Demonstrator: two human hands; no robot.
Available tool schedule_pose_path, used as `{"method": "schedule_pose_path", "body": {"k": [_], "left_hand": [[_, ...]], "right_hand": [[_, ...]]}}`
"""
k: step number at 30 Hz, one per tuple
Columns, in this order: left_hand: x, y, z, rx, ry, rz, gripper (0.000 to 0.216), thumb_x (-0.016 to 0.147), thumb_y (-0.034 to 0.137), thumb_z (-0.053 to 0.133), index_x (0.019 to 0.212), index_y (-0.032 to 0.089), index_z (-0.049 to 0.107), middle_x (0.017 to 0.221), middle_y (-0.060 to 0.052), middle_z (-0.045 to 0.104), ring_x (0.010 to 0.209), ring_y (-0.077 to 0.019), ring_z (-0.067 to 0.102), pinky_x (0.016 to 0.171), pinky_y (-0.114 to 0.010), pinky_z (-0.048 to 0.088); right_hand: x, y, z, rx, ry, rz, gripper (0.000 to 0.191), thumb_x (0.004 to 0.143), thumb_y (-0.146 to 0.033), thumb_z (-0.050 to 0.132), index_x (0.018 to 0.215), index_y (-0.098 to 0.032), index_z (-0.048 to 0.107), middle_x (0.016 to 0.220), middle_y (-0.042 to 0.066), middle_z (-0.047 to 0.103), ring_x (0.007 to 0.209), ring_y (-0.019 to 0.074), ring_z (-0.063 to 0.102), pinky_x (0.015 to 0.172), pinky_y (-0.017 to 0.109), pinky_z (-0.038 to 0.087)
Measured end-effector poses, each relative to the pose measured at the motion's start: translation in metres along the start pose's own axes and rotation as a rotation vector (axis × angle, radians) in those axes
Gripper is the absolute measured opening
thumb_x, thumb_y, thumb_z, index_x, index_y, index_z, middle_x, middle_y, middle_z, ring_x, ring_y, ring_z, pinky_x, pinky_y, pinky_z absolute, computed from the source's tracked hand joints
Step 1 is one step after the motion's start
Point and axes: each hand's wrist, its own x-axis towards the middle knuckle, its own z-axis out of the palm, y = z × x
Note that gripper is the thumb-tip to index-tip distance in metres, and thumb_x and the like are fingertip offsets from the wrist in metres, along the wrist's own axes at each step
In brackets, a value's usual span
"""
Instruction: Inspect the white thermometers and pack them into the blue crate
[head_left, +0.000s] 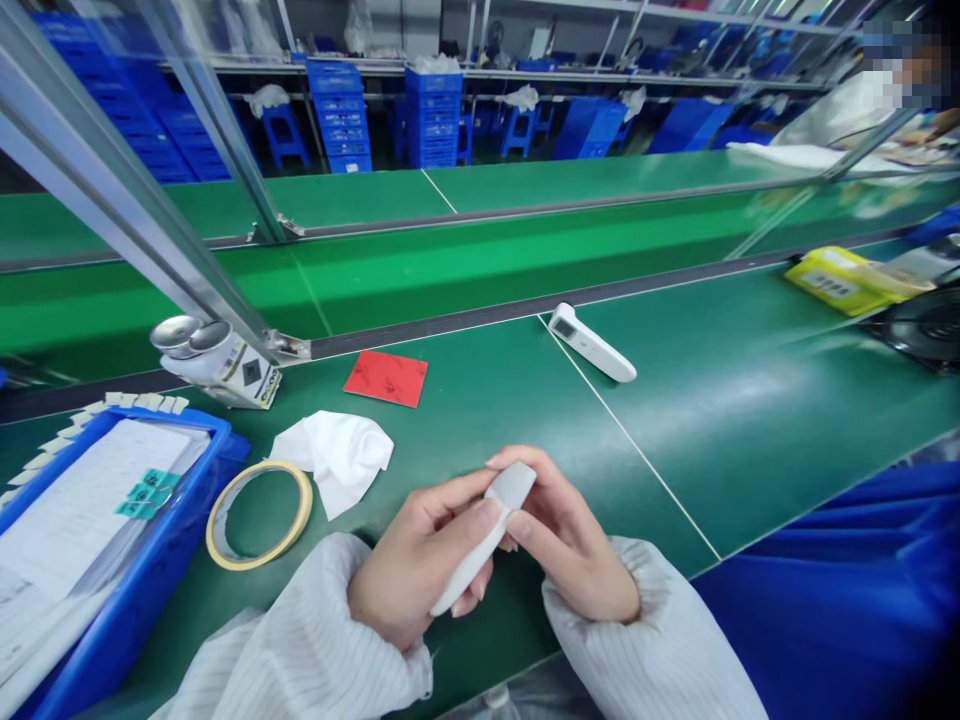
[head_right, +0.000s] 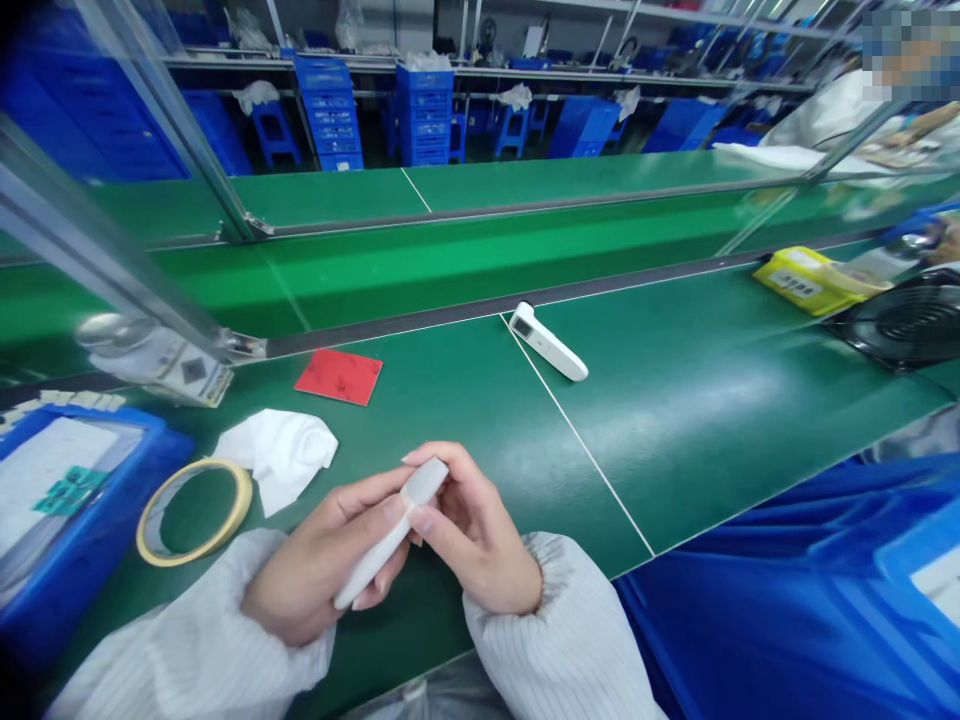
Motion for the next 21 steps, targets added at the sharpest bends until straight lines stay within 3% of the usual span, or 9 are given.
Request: {"method": "schedule_pose_path", "body": {"k": [7, 9, 12, 15, 17, 19, 21], "left_hand": [[0.004, 0.001, 0.000, 0.019, 0.038, 0.006, 0.046, 0.088, 0.040, 0.062, 0.129, 0.019, 0.059, 0.070, -0.001, 0.055, 0.042, -0.0031, 0.044, 0.034, -0.013, 0.032], [0.005, 0.000, 0.000, -0.022, 0.055, -0.009, 0.046, 0.089, 0.039, 0.061, 0.131, 0.021, 0.058, 0.074, -0.002, 0.056, 0.044, -0.0037, 0.045, 0.034, -0.013, 0.032], [0.006, -0.001, 0.001, -0.101, 0.062, -0.048, 0.049, 0.089, 0.038, 0.061, 0.135, 0.022, 0.054, 0.077, -0.002, 0.056, 0.046, -0.0045, 0.045, 0.034, -0.013, 0.031], [0.006, -0.003, 0.001, -0.126, 0.065, -0.058, 0.051, 0.089, 0.039, 0.061, 0.135, 0.021, 0.053, 0.076, -0.002, 0.054, 0.045, -0.0044, 0.044, 0.033, -0.013, 0.031], [0.006, -0.003, 0.002, -0.122, 0.077, -0.057, 0.051, 0.089, 0.039, 0.061, 0.136, 0.020, 0.052, 0.072, -0.001, 0.053, 0.043, -0.0044, 0.042, 0.033, -0.013, 0.031], [0.006, -0.004, 0.001, -0.131, 0.078, -0.064, 0.049, 0.090, 0.038, 0.059, 0.135, 0.019, 0.053, 0.070, -0.001, 0.053, 0.042, -0.0044, 0.042, 0.032, -0.013, 0.030], [0.007, -0.004, 0.001, -0.163, 0.046, -0.075, 0.044, 0.092, 0.037, 0.055, 0.131, 0.017, 0.055, 0.072, -0.002, 0.055, 0.042, -0.0044, 0.042, 0.032, -0.013, 0.029]], "right_hand": [[0.005, 0.007, 0.001, 0.003, 0.054, 0.005, 0.022, 0.093, -0.034, 0.056, 0.115, -0.029, 0.054, 0.079, -0.003, 0.051, 0.063, 0.0085, 0.047, 0.057, 0.021, 0.041], [0.007, 0.012, 0.002, 0.014, 0.114, -0.003, 0.024, 0.096, -0.040, 0.049, 0.114, -0.027, 0.056, 0.070, -0.004, 0.048, 0.057, 0.0086, 0.044, 0.053, 0.021, 0.039], [0.009, 0.016, 0.004, 0.010, 0.178, -0.012, 0.043, 0.100, -0.049, 0.029, 0.117, -0.023, 0.059, 0.064, -0.003, 0.045, 0.054, 0.0101, 0.043, 0.050, 0.024, 0.038], [0.007, 0.012, 0.005, -0.104, 0.166, -0.014, 0.040, 0.094, -0.047, 0.049, 0.127, -0.025, 0.051, 0.072, -0.003, 0.049, 0.059, 0.0112, 0.047, 0.054, 0.025, 0.040], [0.006, 0.009, 0.006, -0.185, 0.146, -0.012, 0.049, 0.086, -0.039, 0.065, 0.130, -0.028, 0.047, 0.076, -0.003, 0.051, 0.061, 0.0109, 0.048, 0.055, 0.024, 0.041], [0.006, 0.007, 0.006, -0.209, 0.170, -0.005, 0.042, 0.087, -0.037, 0.063, 0.126, -0.028, 0.051, 0.074, -0.004, 0.053, 0.058, 0.0101, 0.048, 0.053, 0.023, 0.041], [0.007, 0.006, 0.003, -0.208, 0.236, 0.009, 0.029, 0.095, -0.041, 0.049, 0.115, -0.024, 0.060, 0.063, -0.004, 0.051, 0.051, 0.0091, 0.047, 0.049, 0.022, 0.039]]}}
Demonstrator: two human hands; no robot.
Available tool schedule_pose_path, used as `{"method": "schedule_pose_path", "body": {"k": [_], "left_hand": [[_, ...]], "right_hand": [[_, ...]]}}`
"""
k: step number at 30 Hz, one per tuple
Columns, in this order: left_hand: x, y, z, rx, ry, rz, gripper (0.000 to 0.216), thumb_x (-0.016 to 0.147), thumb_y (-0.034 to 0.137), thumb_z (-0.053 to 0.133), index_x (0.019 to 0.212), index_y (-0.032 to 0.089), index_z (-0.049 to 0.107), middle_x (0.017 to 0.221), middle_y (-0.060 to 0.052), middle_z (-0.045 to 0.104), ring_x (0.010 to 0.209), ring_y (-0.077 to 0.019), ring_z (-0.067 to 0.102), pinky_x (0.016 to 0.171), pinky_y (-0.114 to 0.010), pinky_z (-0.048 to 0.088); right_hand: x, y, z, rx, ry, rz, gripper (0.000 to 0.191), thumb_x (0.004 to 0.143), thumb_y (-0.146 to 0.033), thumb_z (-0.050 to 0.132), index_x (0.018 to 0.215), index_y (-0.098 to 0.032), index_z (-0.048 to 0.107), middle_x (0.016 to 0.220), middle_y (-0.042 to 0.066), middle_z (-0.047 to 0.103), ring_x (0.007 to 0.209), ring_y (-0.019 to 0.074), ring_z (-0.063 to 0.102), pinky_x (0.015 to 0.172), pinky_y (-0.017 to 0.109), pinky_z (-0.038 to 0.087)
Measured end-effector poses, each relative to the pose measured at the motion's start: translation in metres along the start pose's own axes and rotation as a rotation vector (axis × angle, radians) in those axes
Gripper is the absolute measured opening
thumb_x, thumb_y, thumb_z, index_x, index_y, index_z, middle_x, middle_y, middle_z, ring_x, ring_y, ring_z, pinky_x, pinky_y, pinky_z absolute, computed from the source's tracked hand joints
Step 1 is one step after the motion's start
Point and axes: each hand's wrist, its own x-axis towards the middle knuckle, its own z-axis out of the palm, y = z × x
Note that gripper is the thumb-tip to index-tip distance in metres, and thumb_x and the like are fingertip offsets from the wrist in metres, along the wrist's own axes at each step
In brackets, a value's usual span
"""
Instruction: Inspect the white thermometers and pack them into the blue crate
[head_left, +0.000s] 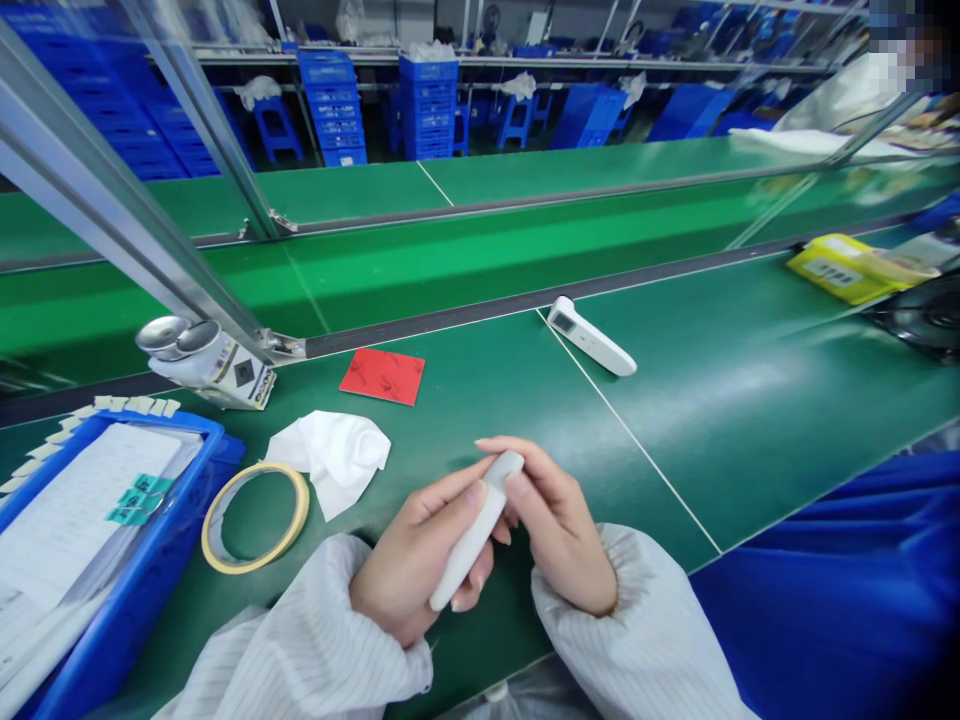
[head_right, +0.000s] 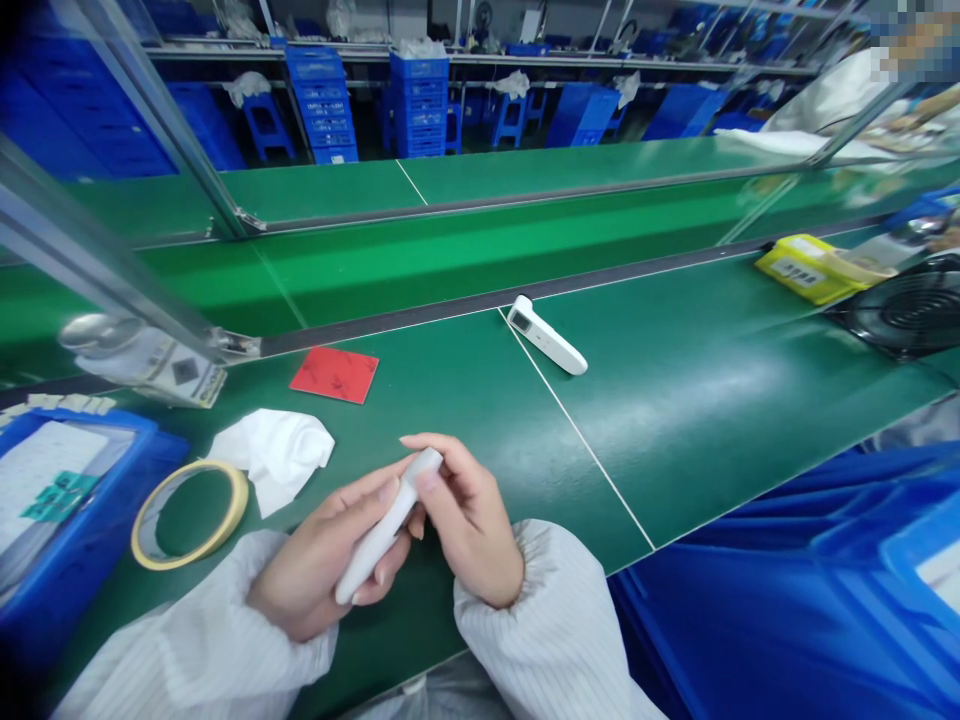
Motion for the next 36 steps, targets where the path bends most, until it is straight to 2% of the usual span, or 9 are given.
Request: {"method": "schedule_pose_path", "body": {"k": [3, 6, 10, 16, 19, 22, 27, 33, 36], "left_hand": [[0.000, 0.001, -0.001, -0.033, -0.078, -0.020, 0.040, 0.094, 0.038, 0.050, 0.125, 0.015, 0.058, 0.078, -0.005, 0.058, 0.041, -0.0047, 0.044, 0.031, -0.013, 0.030], [0.000, 0.000, -0.002, 0.003, -0.125, -0.024, 0.040, 0.094, 0.039, 0.051, 0.124, 0.013, 0.058, 0.078, -0.006, 0.061, 0.040, -0.0055, 0.048, 0.031, -0.013, 0.034], [0.000, -0.003, 0.000, 0.049, -0.150, -0.014, 0.044, 0.095, 0.041, 0.046, 0.127, 0.011, 0.052, 0.085, -0.012, 0.067, 0.051, -0.0136, 0.062, 0.035, -0.016, 0.042], [-0.003, 0.000, 0.005, 0.028, -0.143, 0.041, 0.038, 0.098, 0.036, 0.039, 0.118, 0.008, 0.056, 0.096, -0.017, 0.069, 0.058, -0.0146, 0.065, 0.041, -0.018, 0.046], [-0.005, 0.003, 0.009, -0.018, -0.113, -0.015, 0.039, 0.099, 0.034, 0.034, 0.115, 0.006, 0.056, 0.083, -0.015, 0.070, 0.051, -0.0142, 0.061, 0.041, -0.019, 0.045], [-0.005, 0.005, 0.012, -0.052, -0.094, -0.067, 0.041, 0.100, 0.035, 0.029, 0.109, 0.005, 0.056, 0.064, -0.012, 0.066, 0.045, -0.0142, 0.056, 0.040, -0.020, 0.043], [-0.004, 0.002, 0.011, -0.098, -0.105, -0.064, 0.041, 0.100, 0.035, 0.029, 0.102, 0.006, 0.058, 0.060, -0.011, 0.064, 0.044, -0.0141, 0.054, 0.040, -0.020, 0.042], [-0.003, -0.005, 0.005, -0.139, -0.207, -0.009, 0.042, 0.100, 0.036, 0.033, 0.130, 0.013, 0.051, 0.099, -0.017, 0.069, 0.057, -0.0154, 0.064, 0.041, -0.020, 0.046], [-0.003, -0.005, 0.004, -0.123, -0.247, -0.012, 0.043, 0.099, 0.040, 0.033, 0.127, 0.013, 0.052, 0.106, -0.018, 0.067, 0.057, -0.0149, 0.064, 0.040, -0.020, 0.046]], "right_hand": [[0.004, -0.001, -0.005, -0.033, 0.085, 0.036, 0.039, 0.097, -0.046, 0.041, 0.097, -0.019, 0.069, 0.049, -0.005, 0.045, 0.044, 0.0082, 0.041, 0.044, 0.021, 0.035], [0.006, -0.005, -0.009, -0.061, 0.102, 0.069, 0.037, 0.093, -0.047, 0.050, 0.089, -0.017, 0.072, 0.046, -0.006, 0.042, 0.041, 0.0073, 0.039, 0.041, 0.020, 0.033], [0.005, -0.012, -0.010, -0.073, 0.169, 0.075, 0.032, 0.089, -0.044, 0.057, 0.080, -0.017, 0.072, 0.043, -0.007, 0.040, 0.040, 0.0063, 0.036, 0.039, 0.019, 0.029], [0.001, -0.018, -0.013, -0.016, 0.128, 0.033, 0.033, 0.091, -0.044, 0.054, 0.090, -0.019, 0.074, 0.048, -0.005, 0.047, 0.043, 0.0066, 0.036, 0.041, 0.019, 0.029], [0.002, -0.017, -0.013, 0.065, 0.084, 0.067, 0.029, 0.087, -0.044, 0.061, 0.093, -0.019, 0.073, 0.053, -0.004, 0.053, 0.045, 0.0075, 0.040, 0.042, 0.020, 0.031], [0.004, -0.014, -0.010, 0.267, 0.046, 0.158, 0.031, 0.084, -0.046, 0.064, 0.097, -0.019, 0.073, 0.051, -0.005, 0.051, 0.044, 0.0074, 0.038, 0.042, 0.020, 0.030], [0.003, -0.007, -0.005, 0.527, 0.011, 0.313, 0.037, 0.074, -0.047, 0.072, 0.098, -0.019, 0.070, 0.048, -0.006, 0.050, 0.042, 0.0062, 0.036, 0.044, 0.019, 0.031], [0.012, 0.006, -0.009, 0.536, 0.097, 0.367, 0.041, 0.070, -0.059, 0.070, 0.087, -0.022, 0.062, 0.047, -0.007, 0.048, 0.036, 0.0065, 0.032, 0.035, 0.018, 0.026], [0.017, 0.004, -0.010, 0.512, 0.136, 0.377, 0.037, 0.072, -0.055, 0.070, 0.085, -0.020, 0.062, 0.044, -0.009, 0.041, 0.035, 0.0055, 0.028, 0.032, 0.016, 0.019]]}}
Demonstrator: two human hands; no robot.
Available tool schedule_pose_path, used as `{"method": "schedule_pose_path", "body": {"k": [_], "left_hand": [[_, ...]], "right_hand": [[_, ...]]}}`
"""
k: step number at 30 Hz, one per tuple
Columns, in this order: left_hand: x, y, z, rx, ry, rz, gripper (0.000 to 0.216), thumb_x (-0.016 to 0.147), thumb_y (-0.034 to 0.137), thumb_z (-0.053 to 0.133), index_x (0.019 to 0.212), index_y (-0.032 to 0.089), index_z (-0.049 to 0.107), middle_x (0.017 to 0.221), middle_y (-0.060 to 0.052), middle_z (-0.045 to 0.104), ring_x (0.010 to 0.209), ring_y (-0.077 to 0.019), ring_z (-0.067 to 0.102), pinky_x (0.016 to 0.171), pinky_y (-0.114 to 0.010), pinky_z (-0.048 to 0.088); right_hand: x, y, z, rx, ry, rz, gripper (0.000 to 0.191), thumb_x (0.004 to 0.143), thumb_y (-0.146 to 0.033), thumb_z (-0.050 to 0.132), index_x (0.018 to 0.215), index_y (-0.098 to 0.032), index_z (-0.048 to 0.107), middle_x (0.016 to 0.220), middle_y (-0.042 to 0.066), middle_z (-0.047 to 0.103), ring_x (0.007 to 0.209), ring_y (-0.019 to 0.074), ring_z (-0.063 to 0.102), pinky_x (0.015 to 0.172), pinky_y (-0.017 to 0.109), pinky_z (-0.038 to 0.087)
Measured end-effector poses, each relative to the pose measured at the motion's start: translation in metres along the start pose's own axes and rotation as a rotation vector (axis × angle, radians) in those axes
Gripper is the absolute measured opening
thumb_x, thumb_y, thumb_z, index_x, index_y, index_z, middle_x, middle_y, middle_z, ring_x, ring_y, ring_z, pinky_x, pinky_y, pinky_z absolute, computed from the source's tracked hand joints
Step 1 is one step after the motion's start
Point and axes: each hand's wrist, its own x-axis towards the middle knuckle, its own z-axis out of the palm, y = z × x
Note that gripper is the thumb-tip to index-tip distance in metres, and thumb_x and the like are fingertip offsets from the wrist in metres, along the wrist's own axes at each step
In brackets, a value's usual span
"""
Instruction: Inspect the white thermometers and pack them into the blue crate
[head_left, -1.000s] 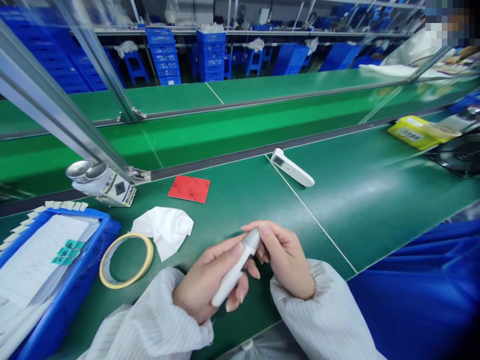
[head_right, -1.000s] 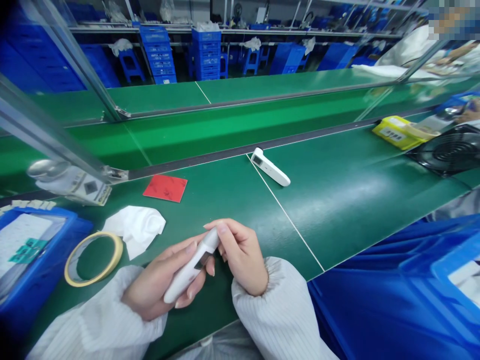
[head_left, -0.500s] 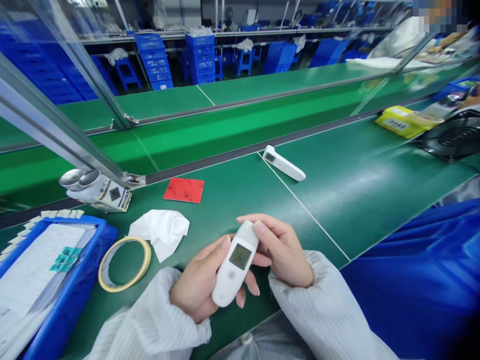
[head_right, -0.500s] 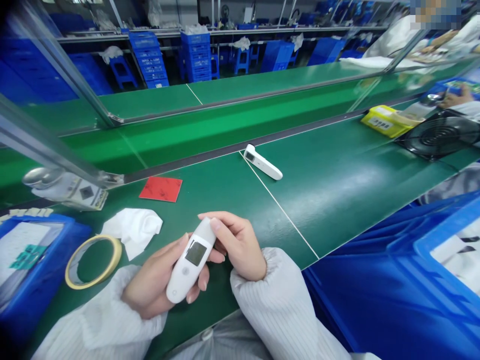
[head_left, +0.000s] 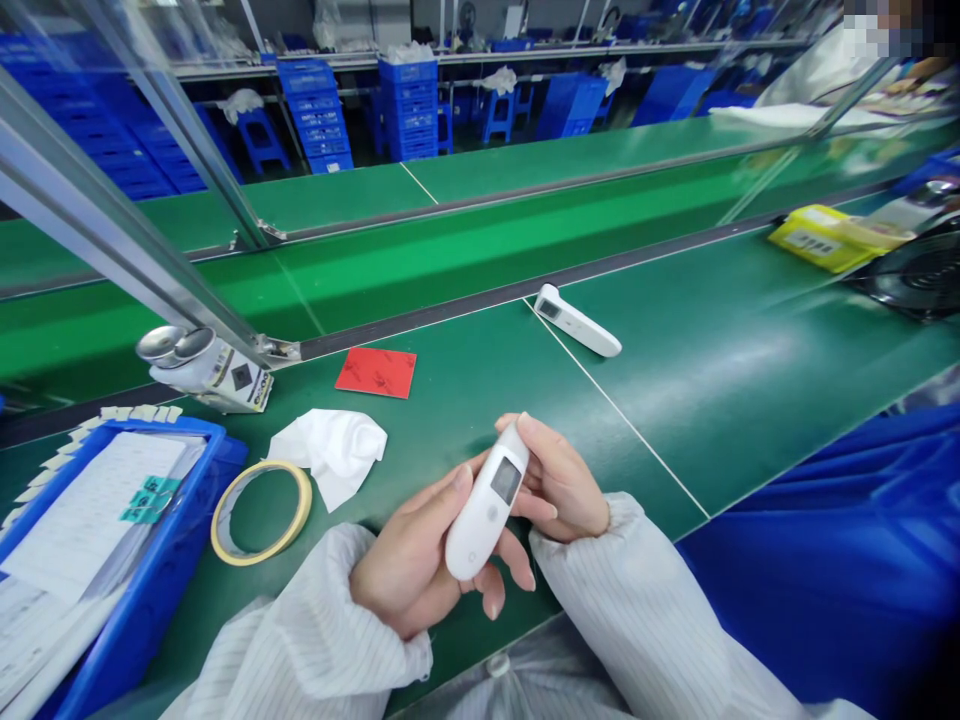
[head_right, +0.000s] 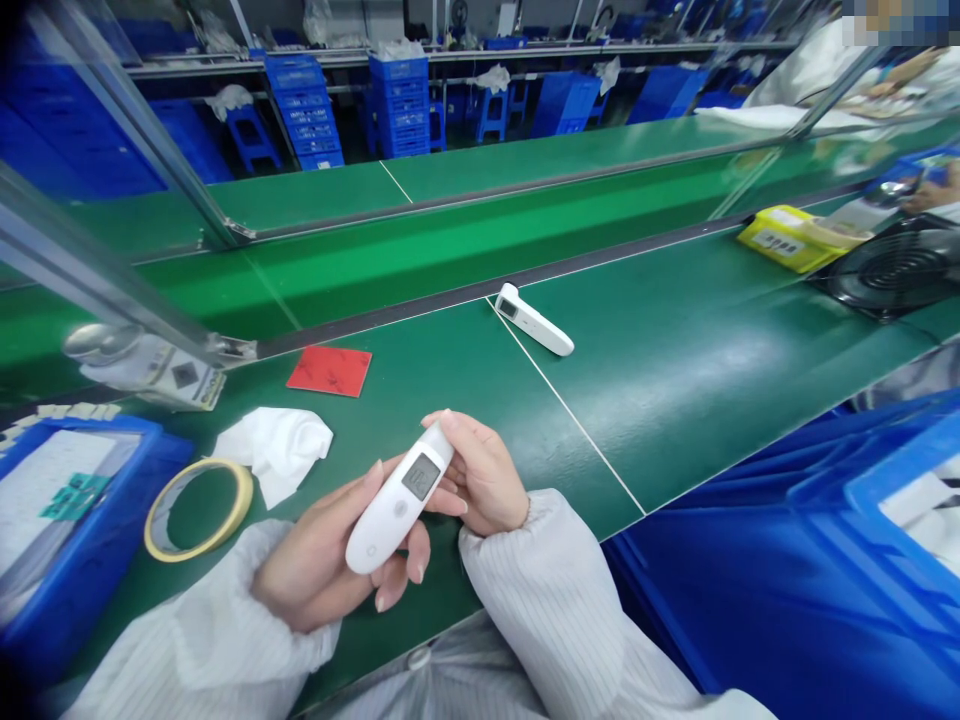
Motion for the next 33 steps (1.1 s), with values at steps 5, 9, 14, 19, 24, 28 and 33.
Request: {"method": "schedule_pose_path", "body": {"k": [5, 9, 14, 19, 24, 28, 33], "left_hand": [[-0.001, 0.005, 0.003, 0.119, 0.093, -0.014, 0.043, 0.099, 0.038, 0.035, 0.105, 0.005, 0.062, 0.079, -0.013, 0.067, 0.056, -0.0150, 0.061, 0.040, -0.018, 0.043], [-0.001, 0.008, 0.008, 0.193, 0.135, -0.024, 0.052, 0.100, 0.039, 0.031, 0.100, 0.000, 0.065, 0.052, -0.006, 0.055, 0.044, -0.0110, 0.048, 0.039, -0.018, 0.038], [-0.002, 0.007, 0.010, 0.224, 0.148, 0.006, 0.053, 0.100, 0.040, 0.031, 0.096, 0.001, 0.067, 0.047, -0.002, 0.048, 0.040, -0.0090, 0.040, 0.039, -0.019, 0.032], [-0.004, 0.006, 0.009, 0.224, 0.133, 0.029, 0.053, 0.100, 0.040, 0.029, 0.095, 0.003, 0.066, 0.044, 0.000, 0.044, 0.039, -0.0082, 0.036, 0.041, -0.019, 0.029], [-0.001, 0.003, 0.006, 0.202, 0.132, 0.103, 0.042, 0.099, 0.040, 0.033, 0.096, 0.008, 0.060, 0.048, 0.001, 0.046, 0.039, -0.0085, 0.036, 0.041, -0.020, 0.028], [-0.001, -0.001, 0.003, 0.236, 0.146, 0.152, 0.038, 0.099, 0.041, 0.034, 0.112, 0.011, 0.053, 0.049, 0.002, 0.048, 0.041, -0.0103, 0.039, 0.042, -0.020, 0.031], [-0.002, 0.003, 0.005, 0.209, 0.124, 0.151, 0.041, 0.100, 0.040, 0.030, 0.097, 0.010, 0.058, 0.047, 0.002, 0.045, 0.037, -0.0078, 0.034, 0.041, -0.019, 0.030]], "right_hand": [[0.000, -0.016, 0.006, -0.023, 0.085, -0.078, 0.027, 0.074, -0.042, 0.072, 0.078, -0.016, 0.065, 0.043, -0.010, 0.038, 0.038, 0.0032, 0.024, 0.032, 0.014, 0.019], [0.001, -0.024, 0.008, -0.046, 0.123, -0.130, 0.025, 0.074, -0.038, 0.073, 0.077, -0.014, 0.067, 0.044, -0.009, 0.038, 0.038, 0.0030, 0.024, 0.032, 0.015, 0.019], [0.003, -0.023, 0.009, -0.066, 0.133, -0.143, 0.025, 0.074, -0.038, 0.073, 0.076, -0.014, 0.066, 0.045, -0.008, 0.040, 0.039, 0.0037, 0.027, 0.033, 0.017, 0.020], [-0.004, -0.019, 0.010, -0.083, 0.129, -0.192, 0.023, 0.077, -0.037, 0.070, 0.086, -0.016, 0.066, 0.050, -0.008, 0.043, 0.041, 0.0045, 0.031, 0.035, 0.017, 0.024], [-0.021, -0.010, 0.016, -0.204, -0.056, -0.253, 0.052, 0.081, -0.034, 0.069, 0.127, -0.022, 0.048, 0.068, -0.005, 0.056, 0.046, 0.0064, 0.044, 0.039, 0.019, 0.032], [-0.029, -0.011, 0.019, -0.241, -0.093, -0.252, 0.071, 0.077, -0.026, 0.073, 0.137, -0.026, 0.034, 0.078, -0.005, 0.056, 0.054, 0.0068, 0.048, 0.044, 0.020, 0.038], [-0.026, -0.030, -0.005, -0.291, -0.369, -0.129, 0.081, 0.083, -0.026, 0.068, 0.149, -0.027, 0.022, 0.078, -0.003, 0.059, 0.060, 0.0105, 0.053, 0.054, 0.025, 0.043]]}}
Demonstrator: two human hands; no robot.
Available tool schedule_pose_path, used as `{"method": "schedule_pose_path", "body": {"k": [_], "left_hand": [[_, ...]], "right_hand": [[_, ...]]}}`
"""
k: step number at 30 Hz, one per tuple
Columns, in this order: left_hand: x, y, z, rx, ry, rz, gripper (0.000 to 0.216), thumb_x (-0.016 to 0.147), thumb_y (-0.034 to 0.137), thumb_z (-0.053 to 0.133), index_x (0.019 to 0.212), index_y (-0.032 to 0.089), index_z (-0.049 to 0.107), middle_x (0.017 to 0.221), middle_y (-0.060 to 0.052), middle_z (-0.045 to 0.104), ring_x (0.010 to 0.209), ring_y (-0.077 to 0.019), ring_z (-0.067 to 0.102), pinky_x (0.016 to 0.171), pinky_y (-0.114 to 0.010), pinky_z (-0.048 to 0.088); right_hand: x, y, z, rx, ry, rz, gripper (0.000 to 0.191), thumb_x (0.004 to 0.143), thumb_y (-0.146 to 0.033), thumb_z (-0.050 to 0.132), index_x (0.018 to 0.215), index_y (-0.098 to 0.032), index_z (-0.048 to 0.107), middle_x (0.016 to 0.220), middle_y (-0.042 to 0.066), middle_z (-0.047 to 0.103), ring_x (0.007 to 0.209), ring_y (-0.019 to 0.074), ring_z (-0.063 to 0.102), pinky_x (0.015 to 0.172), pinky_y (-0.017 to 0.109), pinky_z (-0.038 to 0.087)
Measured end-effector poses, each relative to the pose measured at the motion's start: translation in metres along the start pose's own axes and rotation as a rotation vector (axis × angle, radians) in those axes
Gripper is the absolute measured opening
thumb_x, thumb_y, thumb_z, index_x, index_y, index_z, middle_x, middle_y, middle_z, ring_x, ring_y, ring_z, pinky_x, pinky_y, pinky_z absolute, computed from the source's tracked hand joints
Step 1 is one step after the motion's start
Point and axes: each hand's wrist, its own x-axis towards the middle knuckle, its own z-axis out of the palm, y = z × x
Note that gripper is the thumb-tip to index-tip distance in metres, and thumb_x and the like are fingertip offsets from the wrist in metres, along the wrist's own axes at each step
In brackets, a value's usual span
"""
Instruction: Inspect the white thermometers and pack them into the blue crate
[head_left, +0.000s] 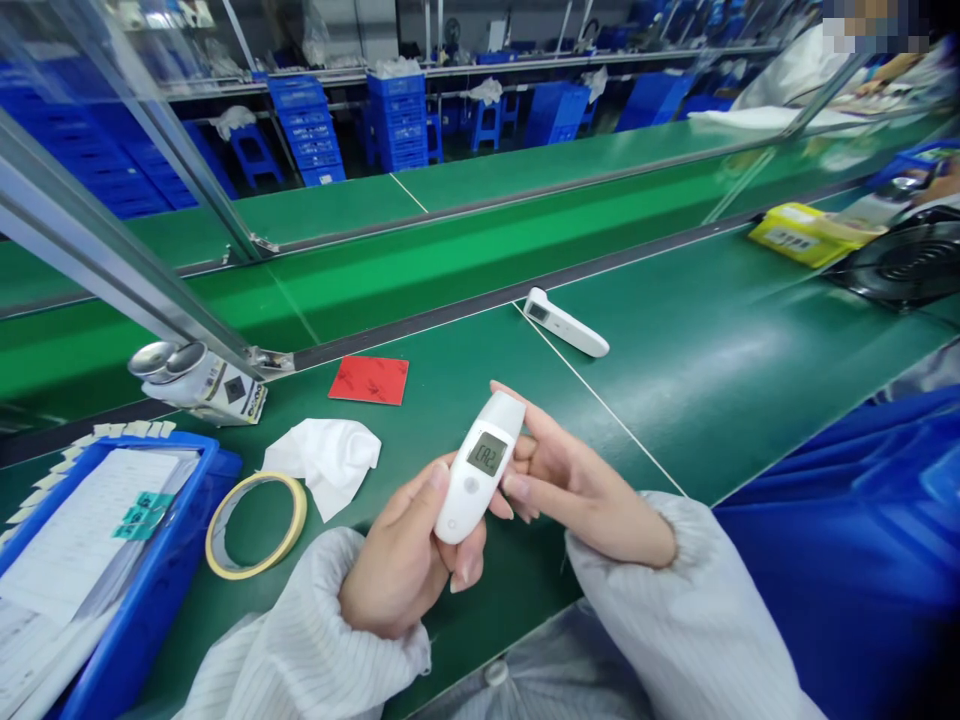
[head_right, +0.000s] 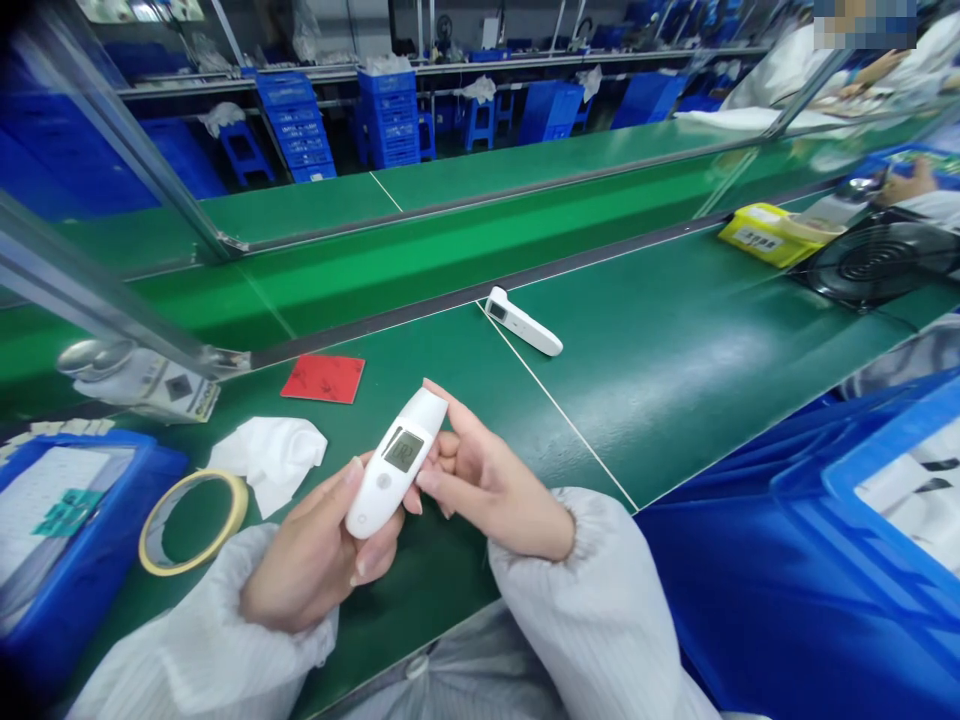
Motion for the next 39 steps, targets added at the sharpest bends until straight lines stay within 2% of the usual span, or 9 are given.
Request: {"method": "schedule_pose_path", "body": {"k": [2, 4, 7, 10, 13, 17, 22, 28, 39], "left_hand": [[0.000, 0.002, 0.000, 0.005, -0.008, -0.006, 0.046, 0.100, 0.041, 0.028, 0.090, 0.009, 0.060, 0.045, 0.002, 0.043, 0.037, -0.0074, 0.034, 0.040, -0.018, 0.030], [0.000, 0.002, 0.001, 0.006, -0.017, -0.014, 0.050, 0.100, 0.042, 0.026, 0.088, 0.008, 0.062, 0.043, 0.001, 0.042, 0.036, -0.0075, 0.034, 0.039, -0.018, 0.030], [0.000, 0.000, 0.000, -0.013, -0.032, -0.020, 0.050, 0.100, 0.042, 0.027, 0.090, 0.008, 0.063, 0.043, 0.001, 0.043, 0.035, -0.0078, 0.035, 0.037, -0.018, 0.031], [-0.001, -0.002, 0.001, -0.025, -0.044, -0.023, 0.051, 0.100, 0.042, 0.026, 0.090, 0.008, 0.063, 0.043, 0.001, 0.044, 0.034, -0.0083, 0.035, 0.036, -0.019, 0.032], [-0.001, -0.001, 0.001, -0.023, -0.051, -0.038, 0.052, 0.100, 0.042, 0.025, 0.090, 0.008, 0.063, 0.043, 0.001, 0.045, 0.034, -0.0084, 0.035, 0.037, -0.019, 0.032], [-0.002, 0.000, 0.001, -0.034, -0.073, -0.036, 0.052, 0.100, 0.043, 0.026, 0.093, 0.007, 0.063, 0.044, 0.001, 0.045, 0.033, -0.0071, 0.033, 0.037, -0.019, 0.032], [-0.002, 0.000, -0.003, 0.029, -0.186, -0.007, 0.023, 0.093, 0.027, 0.053, 0.110, 0.013, 0.058, 0.057, 0.002, 0.053, 0.038, -0.0052, 0.039, 0.041, -0.017, 0.035], [0.000, -0.001, -0.004, -0.084, -0.178, 0.033, 0.046, 0.101, 0.038, 0.025, 0.114, 0.012, 0.060, 0.094, -0.011, 0.064, 0.042, -0.0058, 0.047, 0.039, -0.019, 0.039], [0.002, -0.002, -0.004, -0.001, -0.190, 0.058, 0.052, 0.101, 0.041, 0.022, 0.111, 0.011, 0.063, 0.081, -0.008, 0.064, 0.042, -0.0066, 0.047, 0.041, -0.019, 0.041]], "right_hand": [[-0.001, -0.003, -0.011, 0.002, 0.044, -0.012, 0.065, 0.088, -0.031, 0.061, 0.146, -0.024, 0.033, 0.072, -0.002, 0.059, 0.055, 0.0112, 0.050, 0.053, 0.027, 0.041], [0.001, -0.003, -0.015, 0.051, 0.186, -0.053, 0.051, 0.090, -0.035, 0.056, 0.138, -0.021, 0.047, 0.068, -0.002, 0.058, 0.054, 0.0120, 0.048, 0.053, 0.029, 0.041], [0.007, 0.002, -0.009, 0.150, 0.327, -0.070, 0.044, 0.090, -0.038, 0.054, 0.131, -0.023, 0.054, 0.077, 0.001, 0.062, 0.061, 0.0140, 0.052, 0.055, 0.029, 0.044], [0.013, 0.009, -0.002, 0.211, 0.284, -0.045, 0.049, 0.087, -0.042, 0.057, 0.134, -0.029, 0.051, 0.103, 0.007, 0.068, 0.071, 0.0177, 0.058, 0.055, 0.031, 0.047], [0.017, 0.016, 0.000, 0.244, 0.213, -0.031, 0.046, 0.086, -0.041, 0.059, 0.130, -0.030, 0.055, 0.114, 0.008, 0.069, 0.063, 0.0155, 0.056, 0.046, 0.028, 0.043], [0.019, 0.021, -0.002, 0.263, 0.253, -0.046, 0.035, 0.085, -0.040, 0.061, 0.119, -0.031, 0.064, 0.110, 0.005, 0.072, 0.052, 0.0090, 0.047, 0.046, 0.024, 0.042], [0.018, 0.015, 0.000, 0.267, 0.322, -0.066, 0.032, 0.083, -0.036, 0.065, 0.114, -0.030, 0.068, 0.104, 0.005, 0.074, 0.049, 0.0071, 0.040, 0.047, 0.023, 0.042], [0.016, 0.008, 0.004, 0.329, 0.344, -0.094, 0.030, 0.080, -0.033, 0.069, 0.110, -0.029, 0.071, 0.099, 0.004, 0.075, 0.048, 0.0068, 0.038, 0.044, 0.021, 0.041], [0.018, 0.009, 0.002, 0.389, 0.328, -0.114, 0.026, 0.082, -0.030, 0.069, 0.108, -0.028, 0.072, 0.098, 0.005, 0.076, 0.049, 0.0040, 0.041, 0.047, 0.016, 0.042]]}}
